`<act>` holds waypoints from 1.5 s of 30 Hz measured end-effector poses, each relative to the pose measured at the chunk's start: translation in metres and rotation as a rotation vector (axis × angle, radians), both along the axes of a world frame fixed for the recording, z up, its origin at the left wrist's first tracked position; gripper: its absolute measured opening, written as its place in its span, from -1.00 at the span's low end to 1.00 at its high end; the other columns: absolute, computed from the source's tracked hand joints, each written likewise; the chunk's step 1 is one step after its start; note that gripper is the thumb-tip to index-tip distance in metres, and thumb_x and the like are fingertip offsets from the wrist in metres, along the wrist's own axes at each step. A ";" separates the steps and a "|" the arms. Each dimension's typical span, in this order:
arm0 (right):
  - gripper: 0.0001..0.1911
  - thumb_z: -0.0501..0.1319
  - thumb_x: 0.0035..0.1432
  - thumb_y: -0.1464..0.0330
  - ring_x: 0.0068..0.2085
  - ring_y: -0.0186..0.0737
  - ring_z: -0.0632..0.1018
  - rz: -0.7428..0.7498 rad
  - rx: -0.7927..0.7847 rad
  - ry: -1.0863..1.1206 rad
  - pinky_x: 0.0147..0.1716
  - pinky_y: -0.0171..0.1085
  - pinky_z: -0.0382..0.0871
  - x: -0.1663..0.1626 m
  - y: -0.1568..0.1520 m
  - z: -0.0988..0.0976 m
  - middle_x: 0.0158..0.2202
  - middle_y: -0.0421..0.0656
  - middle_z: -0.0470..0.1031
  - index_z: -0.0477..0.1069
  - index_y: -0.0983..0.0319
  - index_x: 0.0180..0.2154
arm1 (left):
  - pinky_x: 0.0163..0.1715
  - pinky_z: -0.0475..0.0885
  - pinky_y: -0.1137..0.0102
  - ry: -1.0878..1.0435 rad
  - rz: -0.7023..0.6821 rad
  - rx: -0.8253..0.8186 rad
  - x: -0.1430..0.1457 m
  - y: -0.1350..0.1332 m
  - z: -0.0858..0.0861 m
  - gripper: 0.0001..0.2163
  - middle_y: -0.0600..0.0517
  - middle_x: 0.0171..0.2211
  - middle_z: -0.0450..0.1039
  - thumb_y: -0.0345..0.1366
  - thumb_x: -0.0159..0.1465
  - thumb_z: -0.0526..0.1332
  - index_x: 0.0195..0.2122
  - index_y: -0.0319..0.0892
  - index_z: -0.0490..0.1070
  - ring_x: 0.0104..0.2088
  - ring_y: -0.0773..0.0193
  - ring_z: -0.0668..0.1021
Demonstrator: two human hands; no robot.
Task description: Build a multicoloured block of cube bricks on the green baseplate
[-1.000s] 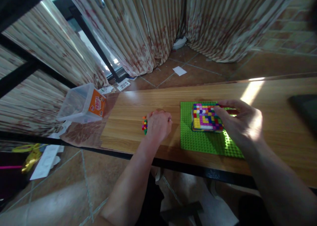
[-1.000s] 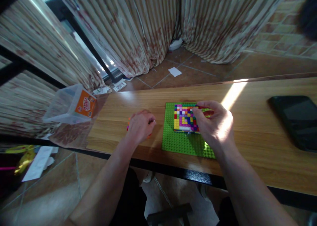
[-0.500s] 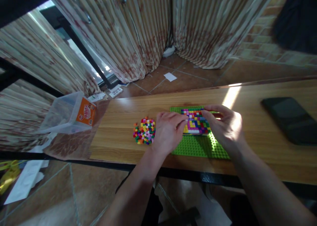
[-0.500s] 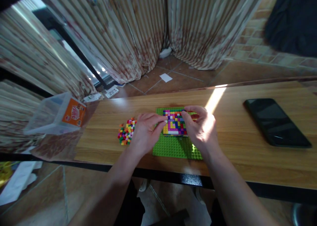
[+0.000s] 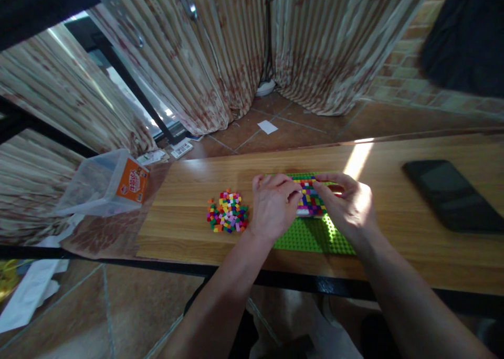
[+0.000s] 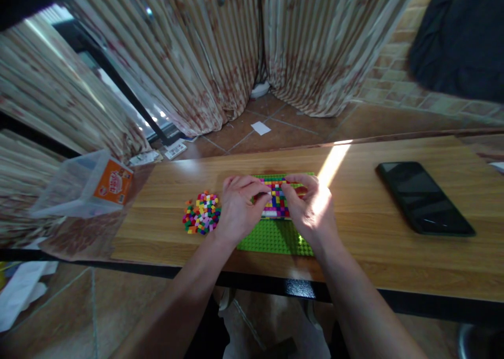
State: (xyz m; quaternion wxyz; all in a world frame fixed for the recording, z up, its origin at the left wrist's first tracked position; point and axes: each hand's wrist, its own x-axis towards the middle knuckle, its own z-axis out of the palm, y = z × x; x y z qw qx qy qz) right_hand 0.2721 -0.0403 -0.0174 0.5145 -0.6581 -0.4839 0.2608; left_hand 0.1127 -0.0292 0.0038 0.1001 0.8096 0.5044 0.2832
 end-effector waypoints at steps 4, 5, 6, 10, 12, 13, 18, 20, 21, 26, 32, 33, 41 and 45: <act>-0.71 0.33 0.06 0.17 -0.38 -0.21 0.60 0.003 0.007 0.016 -0.51 -0.25 0.49 0.001 0.000 -0.003 -0.28 -0.07 0.59 0.59 0.22 -0.24 | 0.17 0.18 0.14 -0.008 0.033 -0.010 0.002 0.000 0.002 -0.96 0.09 -0.19 0.59 -0.26 0.30 0.30 -0.29 -0.04 0.54 -0.07 0.19 0.53; -0.70 0.32 0.06 0.17 -0.38 -0.21 0.60 0.005 0.007 0.018 -0.49 -0.24 0.50 0.001 0.000 -0.003 -0.28 -0.07 0.59 0.59 0.22 -0.23 | 0.17 0.18 0.14 -0.009 0.040 -0.009 0.002 -0.001 0.002 -0.96 0.09 -0.19 0.59 -0.25 0.30 0.30 -0.29 -0.04 0.53 -0.07 0.19 0.53; -0.70 0.33 0.06 0.17 -0.37 -0.21 0.59 0.005 0.004 0.019 -0.46 -0.23 0.51 0.001 0.000 -0.003 -0.28 -0.07 0.59 0.59 0.21 -0.23 | 0.17 0.18 0.15 -0.010 0.045 -0.008 0.002 -0.001 0.002 -0.96 0.09 -0.19 0.59 -0.25 0.30 0.30 -0.30 -0.04 0.53 -0.07 0.19 0.53; -0.71 0.34 0.06 0.16 -0.37 -0.21 0.59 0.002 -0.014 0.018 -0.41 -0.20 0.53 0.000 0.000 -0.003 -0.27 -0.08 0.59 0.59 0.20 -0.23 | 0.17 0.18 0.14 -0.018 0.050 0.016 0.001 -0.003 -0.001 -0.95 0.09 -0.19 0.58 -0.26 0.30 0.30 -0.32 -0.05 0.53 -0.07 0.20 0.53; -0.71 0.33 0.06 0.16 -0.38 -0.21 0.58 0.004 -0.012 0.013 -0.42 -0.19 0.53 0.000 0.000 -0.003 -0.27 -0.08 0.59 0.59 0.20 -0.23 | 0.17 0.18 0.14 -0.023 0.049 0.040 0.000 -0.004 -0.002 -0.94 0.08 -0.17 0.58 -0.27 0.30 0.29 -0.32 -0.06 0.53 -0.06 0.20 0.52; -0.71 0.33 0.07 0.16 -0.38 -0.21 0.58 0.007 -0.010 0.009 -0.42 -0.19 0.53 0.000 0.000 -0.003 -0.26 -0.08 0.59 0.59 0.20 -0.23 | 0.17 0.18 0.14 -0.023 0.048 0.049 0.000 -0.004 -0.003 -0.94 0.08 -0.17 0.57 -0.28 0.31 0.29 -0.31 -0.06 0.54 -0.06 0.20 0.52; -0.71 0.32 0.07 0.15 -0.36 -0.20 0.58 0.012 -0.003 -0.009 -0.42 -0.19 0.52 0.001 -0.001 -0.003 -0.25 -0.07 0.59 0.59 0.20 -0.23 | 0.16 0.19 0.13 -0.015 0.053 0.070 0.001 -0.006 -0.005 -0.90 0.07 -0.12 0.58 -0.28 0.34 0.23 -0.29 -0.06 0.54 -0.05 0.19 0.52; -0.70 0.32 0.07 0.15 -0.36 -0.20 0.57 0.013 0.002 -0.012 -0.40 -0.16 0.53 0.000 0.000 -0.004 -0.23 -0.08 0.58 0.58 0.19 -0.22 | 0.16 0.20 0.12 -0.015 0.056 0.074 0.002 -0.007 -0.005 -0.89 0.07 -0.12 0.58 -0.28 0.35 0.22 -0.29 -0.06 0.54 -0.05 0.18 0.52; -0.69 0.31 0.06 0.15 -0.34 -0.19 0.58 0.013 0.011 -0.017 -0.37 -0.14 0.53 -0.002 0.000 -0.005 -0.21 -0.07 0.58 0.57 0.19 -0.21 | 0.16 0.20 0.12 -0.012 0.061 0.072 0.002 -0.007 -0.005 -0.89 0.06 -0.13 0.59 -0.29 0.35 0.22 -0.29 -0.06 0.53 -0.05 0.18 0.52; -0.57 0.31 0.00 0.22 -0.09 -0.03 0.58 0.002 0.090 -0.122 -0.05 0.07 0.51 -0.013 0.001 -0.007 -0.05 -0.02 0.52 0.50 0.18 -0.05 | 0.14 0.22 0.11 0.003 0.080 0.059 0.004 -0.008 -0.005 -0.91 0.05 -0.12 0.58 -0.31 0.33 0.23 -0.29 -0.06 0.53 -0.04 0.15 0.51; -0.48 0.28 -0.02 0.29 0.05 0.09 0.54 0.009 0.040 -0.131 0.12 0.18 0.38 -0.019 0.001 -0.004 0.00 0.03 0.51 0.47 0.22 0.03 | 0.14 0.22 0.12 -0.009 0.075 0.070 0.004 -0.009 -0.007 -0.92 0.05 -0.13 0.58 -0.33 0.32 0.24 -0.29 -0.07 0.52 -0.04 0.15 0.50; -0.48 0.27 -0.02 0.29 0.05 0.09 0.54 0.012 0.033 -0.124 0.13 0.18 0.37 -0.018 0.001 -0.004 0.01 0.03 0.52 0.47 0.23 0.03 | 0.14 0.22 0.12 -0.011 0.076 0.072 0.005 -0.009 -0.007 -0.93 0.05 -0.13 0.58 -0.33 0.32 0.24 -0.30 -0.08 0.52 -0.05 0.15 0.50; -0.49 0.27 -0.03 0.30 0.03 0.05 0.56 0.013 0.005 -0.093 0.11 0.12 0.41 -0.018 0.002 -0.004 0.02 0.02 0.54 0.51 0.23 0.02 | 0.12 0.23 0.10 0.009 0.085 0.060 0.006 -0.010 -0.006 -0.90 0.04 -0.12 0.57 -0.31 0.34 0.21 -0.27 -0.08 0.53 -0.05 0.14 0.49; -0.51 0.27 -0.04 0.29 -0.02 0.03 0.58 0.011 -0.001 -0.067 0.00 0.08 0.48 -0.018 0.001 -0.004 -0.02 0.00 0.55 0.52 0.22 -0.01 | 0.12 0.22 0.09 0.014 0.084 0.058 0.006 -0.011 -0.006 -0.88 0.03 -0.12 0.56 -0.30 0.35 0.20 -0.26 -0.07 0.54 -0.05 0.13 0.48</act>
